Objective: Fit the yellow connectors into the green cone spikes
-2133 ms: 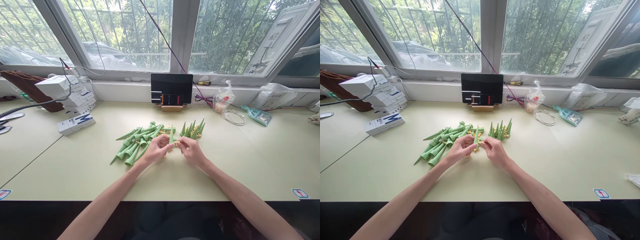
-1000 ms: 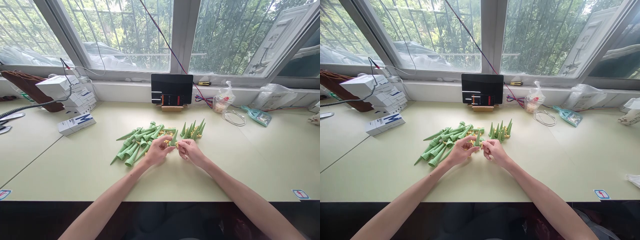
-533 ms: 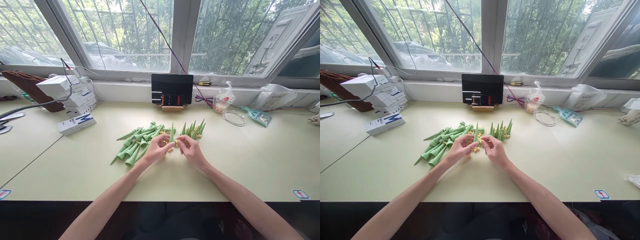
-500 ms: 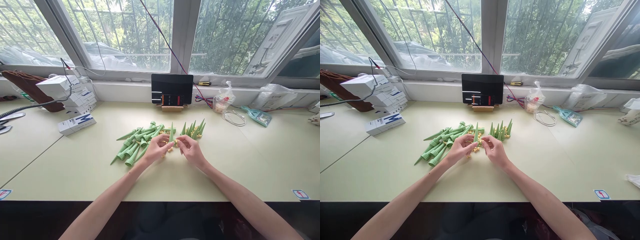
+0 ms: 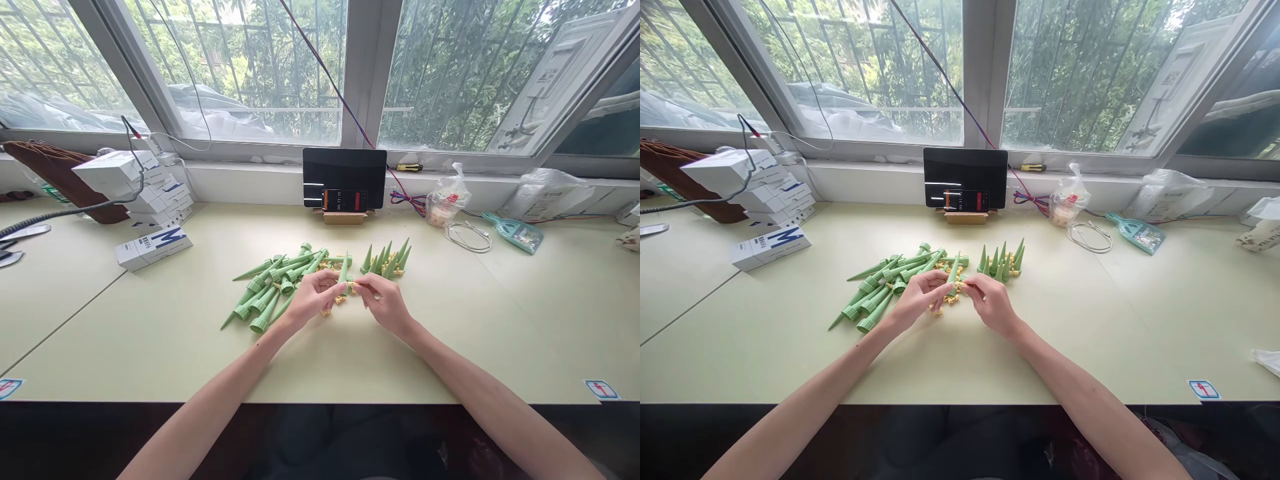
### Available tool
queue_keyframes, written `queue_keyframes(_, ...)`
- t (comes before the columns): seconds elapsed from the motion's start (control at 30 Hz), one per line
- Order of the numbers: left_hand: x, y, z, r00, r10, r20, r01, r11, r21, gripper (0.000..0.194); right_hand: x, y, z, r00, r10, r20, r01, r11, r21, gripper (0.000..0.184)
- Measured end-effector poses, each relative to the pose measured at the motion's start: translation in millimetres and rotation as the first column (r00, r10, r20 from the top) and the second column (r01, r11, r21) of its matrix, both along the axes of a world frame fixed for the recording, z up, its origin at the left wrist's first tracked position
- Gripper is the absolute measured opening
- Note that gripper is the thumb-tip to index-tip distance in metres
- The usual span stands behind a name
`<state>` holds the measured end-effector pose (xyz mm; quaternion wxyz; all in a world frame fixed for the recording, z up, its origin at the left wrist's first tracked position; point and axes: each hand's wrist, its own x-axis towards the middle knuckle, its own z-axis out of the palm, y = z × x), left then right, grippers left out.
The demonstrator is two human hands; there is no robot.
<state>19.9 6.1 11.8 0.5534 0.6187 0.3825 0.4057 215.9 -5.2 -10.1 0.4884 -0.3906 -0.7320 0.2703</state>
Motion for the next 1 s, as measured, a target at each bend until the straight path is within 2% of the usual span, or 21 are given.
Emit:
queue_keyframes(0.2,-0.6,-0.3,-1.5,1.000,-0.031,-0.005,0.031,0.999,0.018,0.031,-0.6,-0.5,0.0,1.000,-0.007,0.025,0.005,0.998,0.065,0.023)
queue_keyframes(0.47,0.9,0.2,-2.4,0.997,-0.052,-0.055,0.056,0.996,0.067,0.033,0.5,-0.2,-1.5,0.999,-0.020,0.035,0.018,0.999,0.036,0.023)
queue_keyframes(0.77,1.6,-0.2,-4.9,0.998,-0.028,-0.056,0.031,0.998,0.061,0.036,-1.4,-2.5,-0.3,0.999,0.009,-0.044,-0.012,0.997,-0.082,0.024)
queue_keyframes(1.0,1.6,1.3,-11.3,0.996,-0.002,-0.090,0.010,0.995,0.096,0.035,-2.1,-4.6,2.7,0.994,0.006,-0.111,-0.033,0.971,-0.239,0.026)
